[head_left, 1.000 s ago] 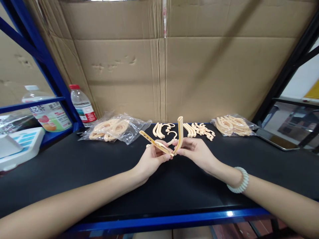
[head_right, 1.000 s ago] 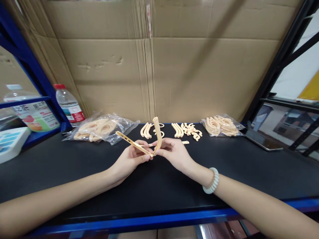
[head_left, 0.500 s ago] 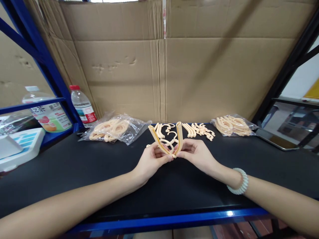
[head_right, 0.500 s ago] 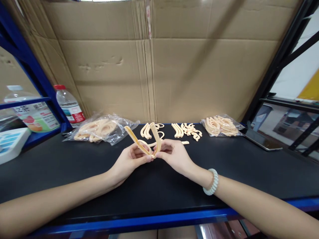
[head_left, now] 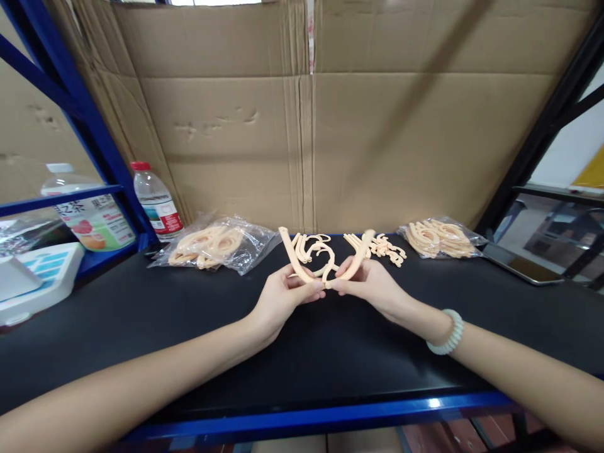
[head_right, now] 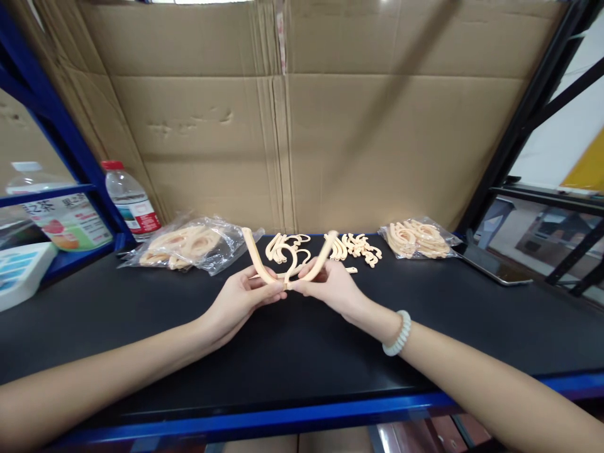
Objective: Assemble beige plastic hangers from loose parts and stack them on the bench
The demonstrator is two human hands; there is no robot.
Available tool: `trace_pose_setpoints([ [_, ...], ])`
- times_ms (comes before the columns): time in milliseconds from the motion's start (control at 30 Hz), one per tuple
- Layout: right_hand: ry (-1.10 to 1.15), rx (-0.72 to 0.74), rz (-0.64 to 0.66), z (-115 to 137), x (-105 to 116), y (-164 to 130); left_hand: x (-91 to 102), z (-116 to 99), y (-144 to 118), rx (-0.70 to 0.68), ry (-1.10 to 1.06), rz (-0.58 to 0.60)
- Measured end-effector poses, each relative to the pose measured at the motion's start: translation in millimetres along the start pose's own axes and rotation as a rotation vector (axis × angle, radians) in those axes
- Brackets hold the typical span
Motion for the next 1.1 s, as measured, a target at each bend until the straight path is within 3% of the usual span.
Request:
trace_pose_setpoints([
  [100, 0.041, 0.007, 0.077, 4.2, 19.8, 5.4, 12.0, -11.6, 3.7, -0.030, -0.065, -0.070],
  [167, -0.049, 0.031, 0.095, 10.7, 40.7, 7.5, 22.3, -18.3, 7.5, -0.036, -0.113, -0.101],
  [267, -0.373, 0.052, 0.087, 22.0, 70.2, 7.2, 36.0, -23.6, 16.1, 0.024, -0.112, -0.060],
  [367, -0.724, 0.084, 0.076, 32.5, 84.5, 4.4, 52.6, -32.0, 24.3, 0.052, 0.014, -0.007],
  [500, -0.899, 0.122, 0.134, 36.2, 80.9, 2.8, 56.2, -48.2, 31.7, 0.001, 0.631, 0.196],
  [600, -0.968, 0.153, 0.244, 32.8, 69.4, 3.8, 47.5, -56.0, 29.6, -0.153, 1.094, 0.287],
  [667, -1.033, 0.150, 0.286, 29.0, 65.5, 5.0, 39.4, -55.3, 25.8, -0.258, 1.282, 0.331],
  [867, -1.134, 0.109, 0.303, 21.6, 66.1, 5.9, 20.5, -39.9, 15.0, -0.442, 1.512, 0.449],
  [1100, -1.161, 0.040, 0.296, 15.7, 67.9, 6.4, 13.0, -33.8, 12.2, -0.501, 1.632, 0.397],
])
Point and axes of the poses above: each hand's wrist, its own y-axis towards the middle knuckle, its own x-axis out of the back of the hand, z = x × y, the point moved 8 cm from there along y, towards the middle knuckle, and after that the axes turned 11 degrees about z, right-handed, at the moved point
